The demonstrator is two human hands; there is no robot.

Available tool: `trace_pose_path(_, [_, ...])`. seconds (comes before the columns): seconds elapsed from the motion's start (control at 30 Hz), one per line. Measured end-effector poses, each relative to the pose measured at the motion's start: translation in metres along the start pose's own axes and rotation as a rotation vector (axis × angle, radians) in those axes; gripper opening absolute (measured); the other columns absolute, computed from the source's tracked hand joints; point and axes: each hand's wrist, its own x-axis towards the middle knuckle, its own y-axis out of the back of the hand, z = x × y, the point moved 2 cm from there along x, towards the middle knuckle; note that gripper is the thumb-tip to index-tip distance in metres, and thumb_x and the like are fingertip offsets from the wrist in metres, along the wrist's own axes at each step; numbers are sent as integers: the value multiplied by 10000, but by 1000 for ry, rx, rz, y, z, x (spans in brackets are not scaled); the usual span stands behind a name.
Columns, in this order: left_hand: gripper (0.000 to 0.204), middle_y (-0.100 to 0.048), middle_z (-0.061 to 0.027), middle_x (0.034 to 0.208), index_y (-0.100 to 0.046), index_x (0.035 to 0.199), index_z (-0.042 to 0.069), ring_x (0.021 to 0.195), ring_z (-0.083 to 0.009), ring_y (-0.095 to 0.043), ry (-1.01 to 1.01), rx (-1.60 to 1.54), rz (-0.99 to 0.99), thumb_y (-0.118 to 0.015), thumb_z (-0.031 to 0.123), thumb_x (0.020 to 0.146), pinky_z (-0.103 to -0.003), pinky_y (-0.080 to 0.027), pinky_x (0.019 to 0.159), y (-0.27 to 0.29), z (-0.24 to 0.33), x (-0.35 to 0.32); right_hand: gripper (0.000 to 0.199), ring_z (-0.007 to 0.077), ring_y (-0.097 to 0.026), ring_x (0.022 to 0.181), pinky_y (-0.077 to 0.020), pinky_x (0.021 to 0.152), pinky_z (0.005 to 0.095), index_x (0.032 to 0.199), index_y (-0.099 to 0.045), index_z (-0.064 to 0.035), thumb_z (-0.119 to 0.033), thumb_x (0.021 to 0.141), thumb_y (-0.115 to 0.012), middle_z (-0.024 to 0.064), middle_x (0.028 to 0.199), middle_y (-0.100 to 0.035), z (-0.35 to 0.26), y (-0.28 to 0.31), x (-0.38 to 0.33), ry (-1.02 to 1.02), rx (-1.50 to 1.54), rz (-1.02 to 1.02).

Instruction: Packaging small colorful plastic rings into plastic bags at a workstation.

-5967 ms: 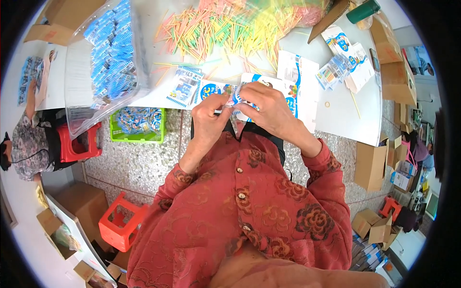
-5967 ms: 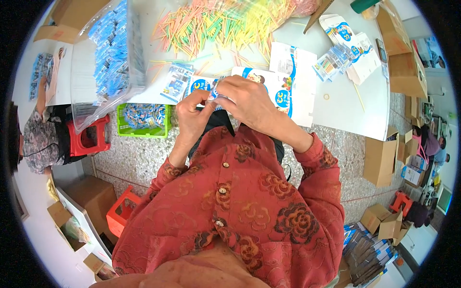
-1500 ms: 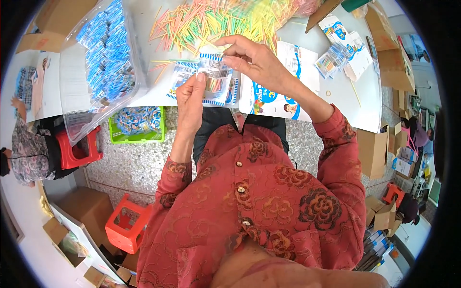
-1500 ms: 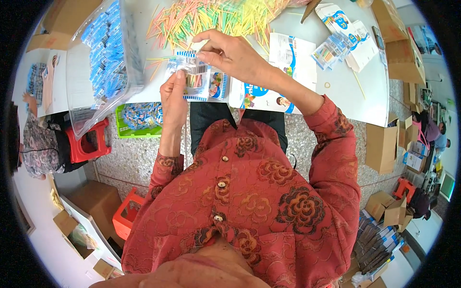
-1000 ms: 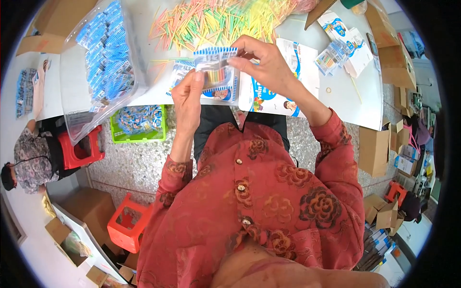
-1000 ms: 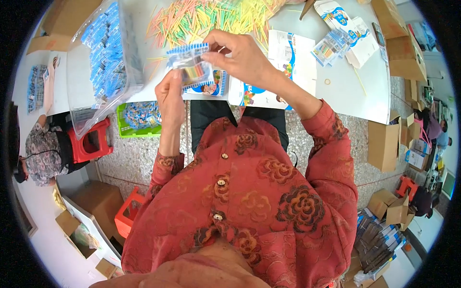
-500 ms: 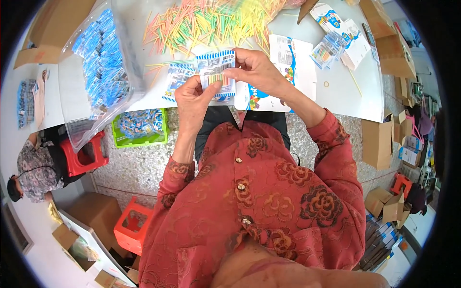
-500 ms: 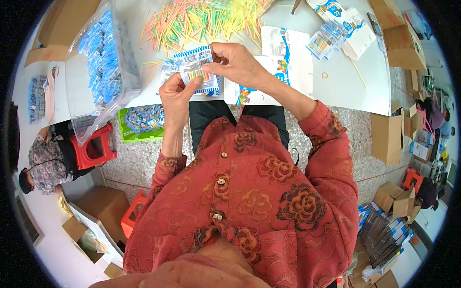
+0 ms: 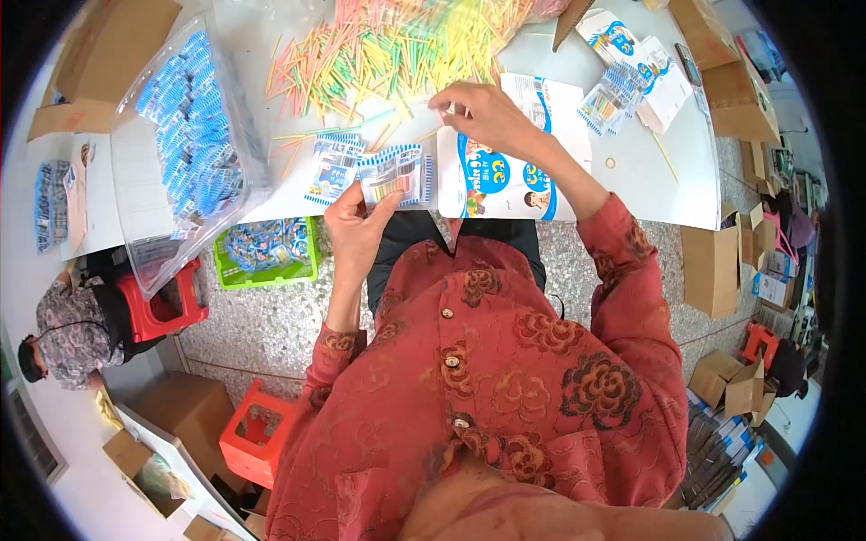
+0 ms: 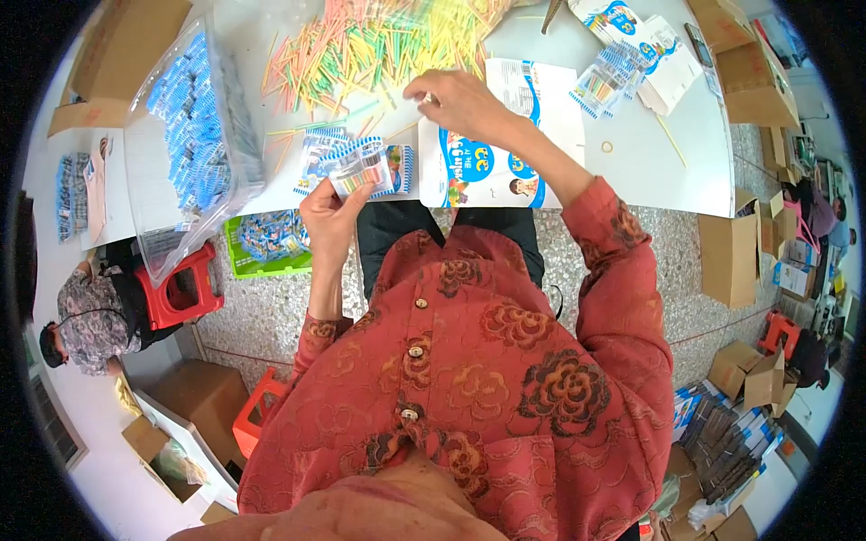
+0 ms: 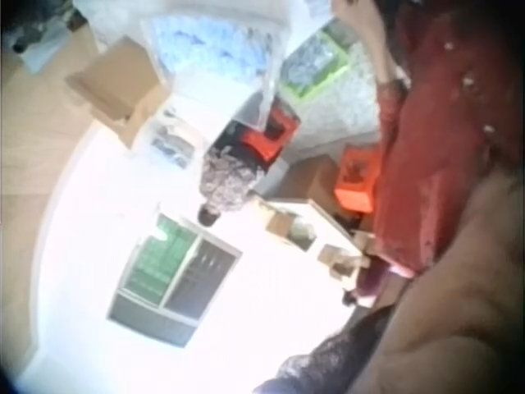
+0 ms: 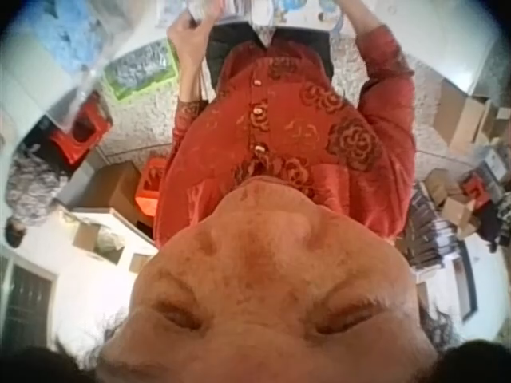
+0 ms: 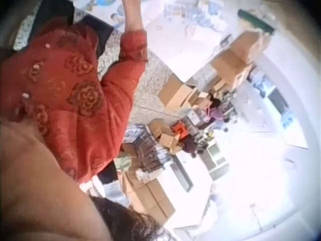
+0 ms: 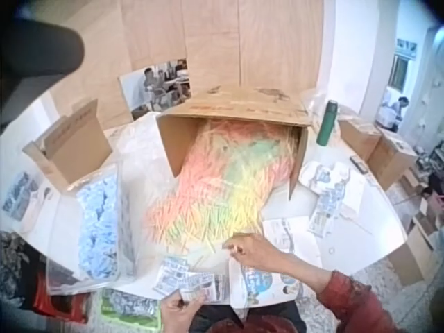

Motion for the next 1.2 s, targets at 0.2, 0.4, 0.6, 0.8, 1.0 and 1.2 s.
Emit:
trace_pose_path(0.2, [220, -653, -8, 896, -646, 1003, -16, 755, -36, -548, -16, 6, 31, -683, 19, 789, -185, -443, 664, 10, -4, -3, 222, 300, -606, 860, -488, 729, 380, 1013, -592, -45, -86, 798, -553, 131, 969, -605, 10, -18, 31, 57, -218, 33])
trace_pose_path(0.4, [212, -653, -7, 900, -648, 999, -14, 753, -31, -542, -24, -7, 43, -681, 23, 793, -183, -439, 658, 11, -4, -2, 247, 272, -580, 950, -498, 727, 362, 1016, -581, -59, -35, 775, -535, 97, 1055, -558, 13, -43, 72, 291, -416, 172])
trace_pose_path(0.6, [200, -652, -1, 892, -652, 992, -10, 745, -27, -529, -37, -26, 68, -673, 20, 796, -179, -426, 652, 13, -2, 0, 142, 256, -567, 916, -500, 701, 360, 855, -552, -30, -23, 714, -540, 72, 937, -547, 6, -62, 85, 475, -594, 72])
trace_pose_path(0.8, [165, -615, 39, 813, -665, 937, 3, 680, -8, -455, -29, -2, 103, -691, 34, 777, -170, -370, 590, 16, -7, 1, 150, 161, -591, 775, -493, 653, 280, 930, -568, -27, -27, 780, -570, 43, 843, -590, -13, -36, 72, 215, -181, 149])
trace_pose_path(1.0, [153, -586, 26, 783, -654, 919, -9, 695, -31, -456, -76, 128, 91, -693, 21, 775, -195, -374, 603, 14, -15, 4, 253, 69, -574, 787, -469, 701, 206, 1087, -567, -25, -14, 836, -597, 25, 872, -618, -82, 18, 22, 67, 711, 116])
trace_pose_path(1.2, [137, -557, 24, 730, -647, 882, -14, 655, -33, -438, -115, 197, 85, -704, 31, 766, -199, -355, 565, 3, -8, 6, 213, 97, -598, 810, -489, 740, 239, 1020, -607, -26, 1, 809, -623, 39, 911, -637, -98, 30, 3, 243, 553, 190])
